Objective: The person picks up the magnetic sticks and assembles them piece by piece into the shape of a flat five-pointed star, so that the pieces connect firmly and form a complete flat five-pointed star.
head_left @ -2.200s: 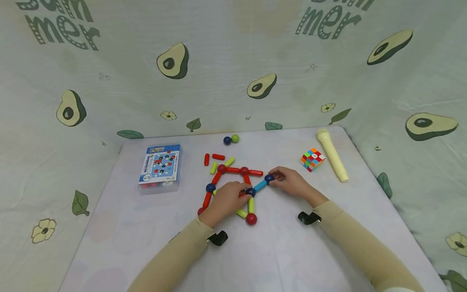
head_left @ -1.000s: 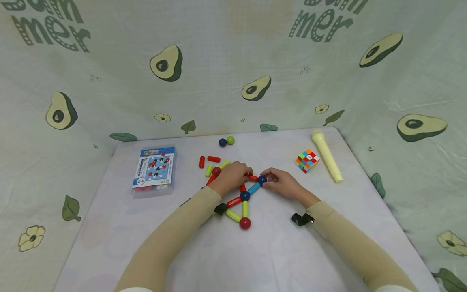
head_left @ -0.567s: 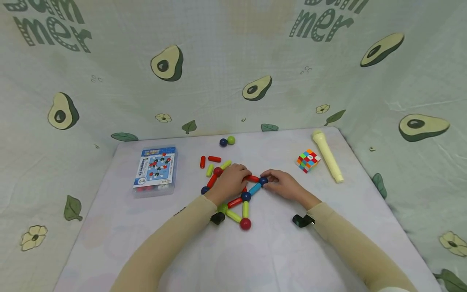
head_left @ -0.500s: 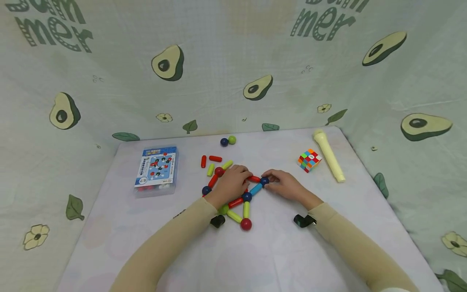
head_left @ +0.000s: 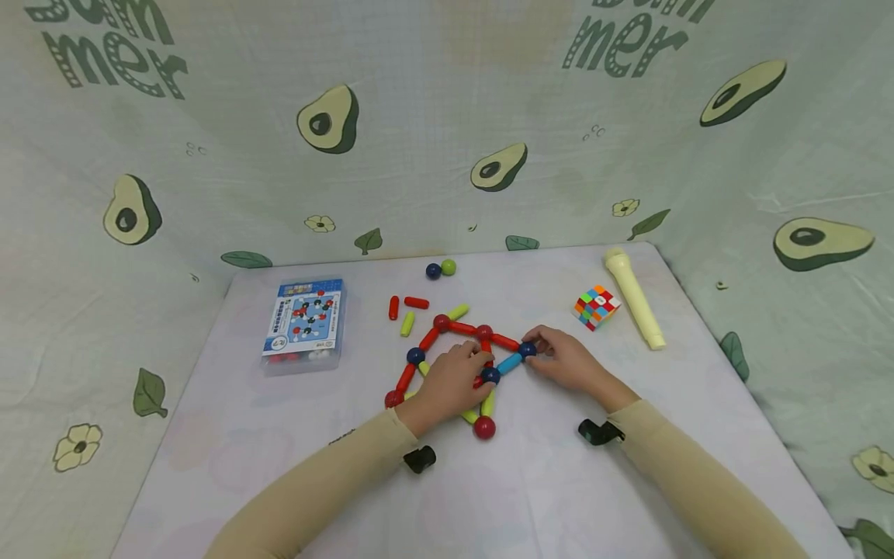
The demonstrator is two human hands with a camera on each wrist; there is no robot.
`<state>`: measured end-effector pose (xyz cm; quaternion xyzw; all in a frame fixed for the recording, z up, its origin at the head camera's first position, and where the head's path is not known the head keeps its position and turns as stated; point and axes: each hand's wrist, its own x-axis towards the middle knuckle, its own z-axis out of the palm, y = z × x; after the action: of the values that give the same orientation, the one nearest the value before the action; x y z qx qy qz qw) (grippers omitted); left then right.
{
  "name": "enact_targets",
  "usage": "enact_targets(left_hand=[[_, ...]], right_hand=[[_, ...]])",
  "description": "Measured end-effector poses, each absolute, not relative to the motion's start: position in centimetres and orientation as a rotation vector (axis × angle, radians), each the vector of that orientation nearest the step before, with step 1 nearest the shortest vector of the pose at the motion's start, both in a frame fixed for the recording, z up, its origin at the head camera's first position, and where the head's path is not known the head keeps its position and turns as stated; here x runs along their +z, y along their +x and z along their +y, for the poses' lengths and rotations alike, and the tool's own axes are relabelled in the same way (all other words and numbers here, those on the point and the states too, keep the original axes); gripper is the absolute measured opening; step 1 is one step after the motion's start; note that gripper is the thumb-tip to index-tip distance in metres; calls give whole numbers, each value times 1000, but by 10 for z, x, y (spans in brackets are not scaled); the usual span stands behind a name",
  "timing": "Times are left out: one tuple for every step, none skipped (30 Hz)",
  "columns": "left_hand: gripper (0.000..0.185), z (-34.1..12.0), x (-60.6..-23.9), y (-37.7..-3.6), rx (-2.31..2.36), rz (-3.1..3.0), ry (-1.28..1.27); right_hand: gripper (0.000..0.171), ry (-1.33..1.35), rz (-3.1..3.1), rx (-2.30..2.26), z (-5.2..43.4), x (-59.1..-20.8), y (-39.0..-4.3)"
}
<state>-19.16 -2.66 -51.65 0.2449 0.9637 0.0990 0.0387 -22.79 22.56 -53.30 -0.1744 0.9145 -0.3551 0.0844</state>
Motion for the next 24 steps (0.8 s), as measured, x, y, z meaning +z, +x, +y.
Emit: enact_targets(left_hand=[[50,-26,-517,-190,308,2950,743],[48,-25,-518,-189,320,2943,733],[47,-25,-518,-188,334,2937,725],[46,-24,-518,-187,347,2930,721],[45,-24,-517,-187,356,2921,720],[45,-24,-518,-186,361,2911,719],[44,-25,-518,-186,366,2899,720],[44,-25,-517,-185,372,2888,721],[44,-25,-517,-185,386,2876,722],[44,-26,-517,-185,399,2864,721],[44,-26,-516,-184,411,2852,719],[45,-26,-516,-184,421,2843,719],[46,-26,-516,-183,427,2835,724],[47,-26,-516,-182,427,2831,731],[49,-26,-515,-182,426,2827,738],[51,-26,-515,-182,417,2827,747],[52,-26,-515,-182,413,2826,755],[53,-25,-516,-182,404,2826,760],[54,-25,-517,-182,397,2827,763],[54,-26,-518,-183,399,2826,763],[54,-26,-519,-183,404,2823,761],[54,-27,-520,-184,410,2816,756],[55,-29,-520,-184,414,2807,752],[57,-30,-520,-185,417,2797,746]], right_hand=[[31,-513,2731,-1059,228,-533,-227],[32,-514,2736,-1050,229,-532,-226],[32,-517,2738,-1042,231,-531,-224],[32,-526,2739,-1029,232,-531,-223],[32,-526,2741,-1016,233,-530,-221],[32,-528,2743,-1001,234,-529,-219],[32,-529,2742,-992,235,-528,-217],[31,-527,2742,-979,236,-527,-214],[31,-526,2743,-964,236,-525,-211],[31,-528,2742,-952,237,-525,-209],[31,-525,2741,-946,237,-525,-207],[31,-525,2743,-940,237,-525,-205],[31,-526,2743,-934,236,-524,-203],[31,-530,2746,-922,236,-524,-201],[30,-533,2749,-915,235,-525,-199],[30,-540,2751,-910,234,-525,-198],[30,-535,2753,-903,233,-524,-196],[30,-537,2754,-893,232,-524,-194],[30,-534,2746,-891,231,-523,-192],[30,-530,2739,-882,230,-522,-190],[30,-525,2728,-879,229,-522,-189],[30,-524,2713,-880,228,-521,-187],[30,-515,2698,-880,227,-520,-185],[30,-517,2681,-881,226,-519,-183]])
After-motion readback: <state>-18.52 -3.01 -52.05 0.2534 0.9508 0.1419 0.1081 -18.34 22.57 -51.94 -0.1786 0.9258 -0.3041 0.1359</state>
